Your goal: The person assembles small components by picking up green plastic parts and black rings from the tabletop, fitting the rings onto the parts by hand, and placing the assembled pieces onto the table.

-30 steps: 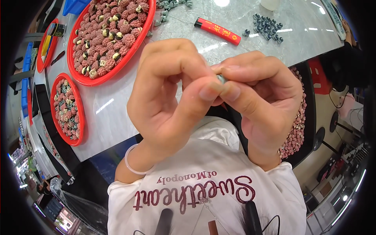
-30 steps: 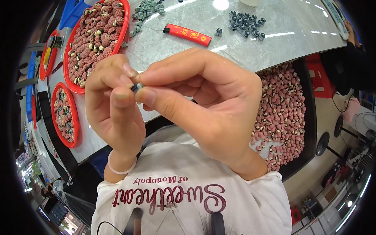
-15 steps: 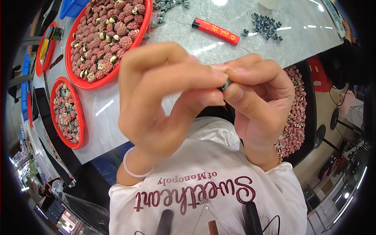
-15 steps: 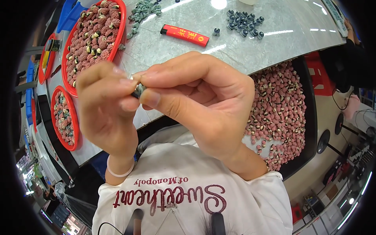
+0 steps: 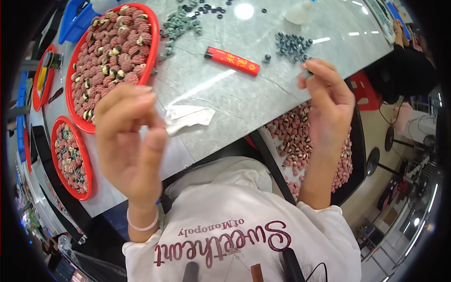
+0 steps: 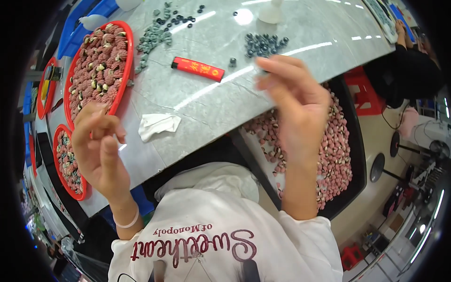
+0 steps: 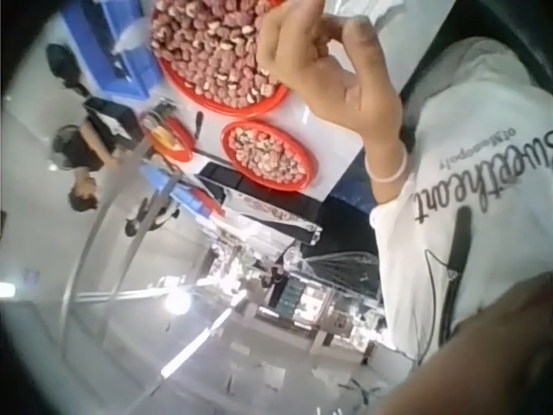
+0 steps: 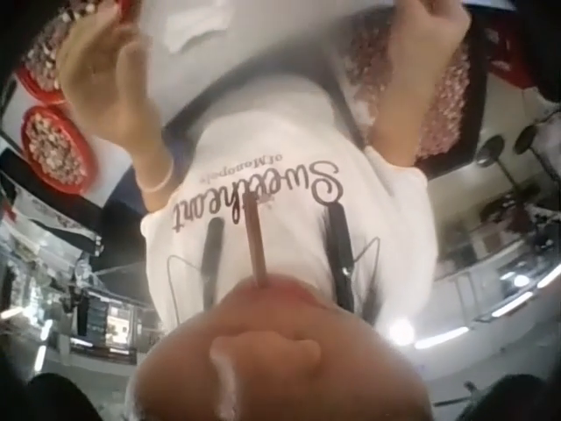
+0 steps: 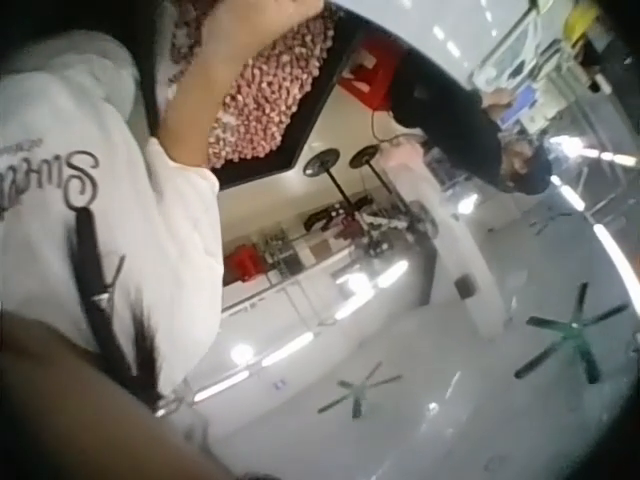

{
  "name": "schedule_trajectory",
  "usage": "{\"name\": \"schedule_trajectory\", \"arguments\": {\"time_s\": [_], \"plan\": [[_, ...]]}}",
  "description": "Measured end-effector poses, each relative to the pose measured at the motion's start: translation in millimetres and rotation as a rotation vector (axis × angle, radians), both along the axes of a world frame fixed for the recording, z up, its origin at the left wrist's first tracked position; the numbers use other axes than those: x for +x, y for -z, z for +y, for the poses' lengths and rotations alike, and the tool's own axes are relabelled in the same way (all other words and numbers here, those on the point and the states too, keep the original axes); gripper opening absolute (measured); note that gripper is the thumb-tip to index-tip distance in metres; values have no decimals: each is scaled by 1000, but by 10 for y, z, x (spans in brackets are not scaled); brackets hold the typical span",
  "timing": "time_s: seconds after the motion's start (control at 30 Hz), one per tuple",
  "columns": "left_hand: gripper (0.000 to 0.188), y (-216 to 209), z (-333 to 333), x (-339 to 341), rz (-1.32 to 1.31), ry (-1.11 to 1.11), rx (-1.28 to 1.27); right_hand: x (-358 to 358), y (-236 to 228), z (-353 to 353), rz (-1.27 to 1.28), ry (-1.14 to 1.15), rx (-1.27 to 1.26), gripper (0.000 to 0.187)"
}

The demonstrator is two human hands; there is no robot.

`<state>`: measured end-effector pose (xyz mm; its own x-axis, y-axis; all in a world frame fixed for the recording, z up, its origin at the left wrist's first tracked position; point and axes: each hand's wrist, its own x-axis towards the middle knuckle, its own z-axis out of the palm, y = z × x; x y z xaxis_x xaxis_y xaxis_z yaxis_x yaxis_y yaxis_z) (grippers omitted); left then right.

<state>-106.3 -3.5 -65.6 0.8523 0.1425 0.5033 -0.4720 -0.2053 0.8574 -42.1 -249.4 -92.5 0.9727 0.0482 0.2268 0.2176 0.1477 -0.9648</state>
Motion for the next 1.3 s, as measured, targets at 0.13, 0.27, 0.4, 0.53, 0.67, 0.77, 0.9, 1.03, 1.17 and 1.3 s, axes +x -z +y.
{"name": "schedule_trajectory", "arguments": {"time_s": [0.13, 0.27, 0.4, 0.53, 0.67, 0.77, 0.9, 1.03, 1.17, 1.3], "plan": [[25, -57, 214, -119, 112, -151, 7, 167, 52, -75, -92, 205, -598, 15], [23, -52, 299, -281, 144, -145, 42, 290, 37, -46, -254, 167, -826, 17], [20, -77, 550, -532, 240, -222, 103, 294, -244, -110, -232, 219, -730, 18], [16, -131, 556, -504, 298, -227, 110, 748, -363, 301, -401, -40, -709, 14], [13, -336, 402, -290, 316, -128, 363, 1104, -311, 713, -487, -195, -903, 9], [16, -430, 504, -177, 211, -122, 413, 1101, -220, 962, -650, -315, -968, 13], [16, -543, 521, 3, 191, -52, 475, 1071, -129, 1111, -741, -320, -1082, 13], [14, -539, 535, 529, 184, 183, 483, 1019, -166, 1012, -751, -301, -1017, 8], [11, -489, 324, 1050, 344, 126, 517, 594, -587, 320, -362, -303, -414, 13], [14, -167, 81, 1495, -159, 76, 1114, -11, -418, -191, 14, -225, -26, 12]]}}
